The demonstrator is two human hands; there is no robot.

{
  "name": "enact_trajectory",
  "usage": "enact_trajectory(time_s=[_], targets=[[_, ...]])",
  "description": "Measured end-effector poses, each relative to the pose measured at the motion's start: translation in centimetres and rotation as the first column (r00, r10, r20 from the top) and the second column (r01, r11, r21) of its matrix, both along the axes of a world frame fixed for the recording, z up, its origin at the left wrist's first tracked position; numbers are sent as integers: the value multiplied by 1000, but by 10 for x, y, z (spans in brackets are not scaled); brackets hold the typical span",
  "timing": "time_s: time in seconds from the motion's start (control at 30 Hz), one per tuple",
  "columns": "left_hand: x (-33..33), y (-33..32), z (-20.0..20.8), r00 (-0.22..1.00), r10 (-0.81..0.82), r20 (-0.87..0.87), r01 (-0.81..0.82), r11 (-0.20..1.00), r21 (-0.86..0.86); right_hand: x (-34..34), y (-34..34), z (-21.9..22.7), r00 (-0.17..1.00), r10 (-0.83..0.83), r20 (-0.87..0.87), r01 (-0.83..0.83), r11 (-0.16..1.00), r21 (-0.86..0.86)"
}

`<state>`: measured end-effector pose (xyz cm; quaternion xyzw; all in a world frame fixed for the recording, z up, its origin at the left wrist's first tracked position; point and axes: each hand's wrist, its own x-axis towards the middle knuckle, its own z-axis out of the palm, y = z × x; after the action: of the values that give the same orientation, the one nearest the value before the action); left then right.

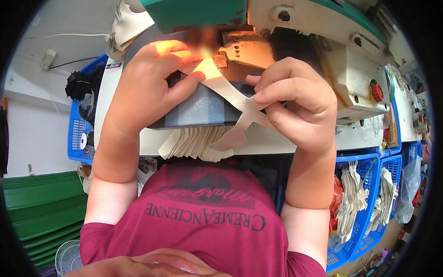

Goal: The worker is using an industrial machine to stitch or bond white shoe upper components together.

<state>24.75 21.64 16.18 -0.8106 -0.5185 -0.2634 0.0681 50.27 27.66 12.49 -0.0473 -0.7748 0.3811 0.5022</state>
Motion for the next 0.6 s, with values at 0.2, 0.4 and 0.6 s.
enact_trajectory(time_s=[0.2, 0.4, 0.6], targets=[[4, -3, -4, 997, 77, 29, -78, 997, 18, 1, 2, -1, 1000, 10, -17, -12, 997, -71], [5, -1, -4, 990, 118, 73, -117, 993, -22, 2, 4, -2, 999, 27, -44, -30, 997, -66], [8, 1, -6, 991, 123, 54, -121, 992, -30, 3, 1, -4, 999, -7, -38, 3, 995, -103]])
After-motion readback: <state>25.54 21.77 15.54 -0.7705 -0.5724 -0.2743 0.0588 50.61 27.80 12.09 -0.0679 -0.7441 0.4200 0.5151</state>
